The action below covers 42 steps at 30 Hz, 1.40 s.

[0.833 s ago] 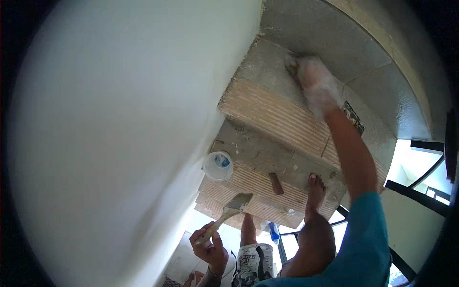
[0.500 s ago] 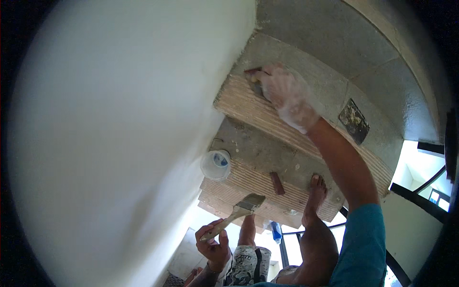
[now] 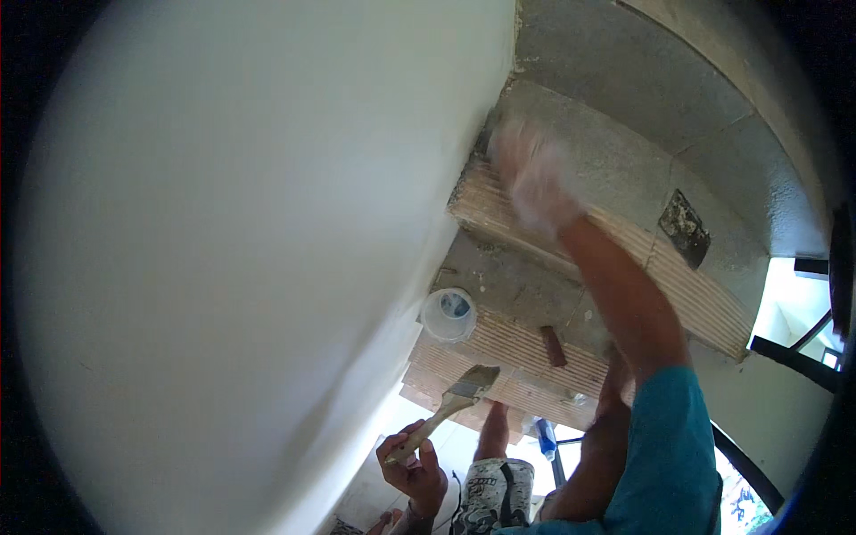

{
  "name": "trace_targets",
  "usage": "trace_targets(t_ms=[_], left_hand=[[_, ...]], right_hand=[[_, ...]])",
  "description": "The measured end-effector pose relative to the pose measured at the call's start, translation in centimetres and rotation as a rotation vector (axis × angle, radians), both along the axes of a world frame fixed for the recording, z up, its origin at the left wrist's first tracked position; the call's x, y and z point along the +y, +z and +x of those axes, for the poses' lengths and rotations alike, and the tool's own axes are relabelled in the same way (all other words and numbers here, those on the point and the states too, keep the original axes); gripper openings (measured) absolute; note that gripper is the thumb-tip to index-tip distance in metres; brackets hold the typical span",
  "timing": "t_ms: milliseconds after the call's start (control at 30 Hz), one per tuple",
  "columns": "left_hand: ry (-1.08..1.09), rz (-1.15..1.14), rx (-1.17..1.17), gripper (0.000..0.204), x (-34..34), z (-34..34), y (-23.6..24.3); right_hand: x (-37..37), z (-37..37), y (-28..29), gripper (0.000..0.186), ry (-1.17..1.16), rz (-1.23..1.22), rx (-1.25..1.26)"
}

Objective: Apply grout to the gaps in the stair tiles and wipe away the excess.

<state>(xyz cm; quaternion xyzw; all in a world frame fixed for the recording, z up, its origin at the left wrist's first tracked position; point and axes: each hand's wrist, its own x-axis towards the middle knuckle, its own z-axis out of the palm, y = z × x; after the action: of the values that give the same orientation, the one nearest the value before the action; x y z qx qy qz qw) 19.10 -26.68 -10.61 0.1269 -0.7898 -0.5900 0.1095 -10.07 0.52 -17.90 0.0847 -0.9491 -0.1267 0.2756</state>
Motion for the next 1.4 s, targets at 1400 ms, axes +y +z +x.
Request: trace_targets(t_ms=[1400], left_hand=[[0.004, 0.052, 0.135, 0.025, -2.4, 5.4, 1.6]], right_hand=[[12.2, 10.6, -2.6, 0.012, -0.504, -0.14, -0.155]])
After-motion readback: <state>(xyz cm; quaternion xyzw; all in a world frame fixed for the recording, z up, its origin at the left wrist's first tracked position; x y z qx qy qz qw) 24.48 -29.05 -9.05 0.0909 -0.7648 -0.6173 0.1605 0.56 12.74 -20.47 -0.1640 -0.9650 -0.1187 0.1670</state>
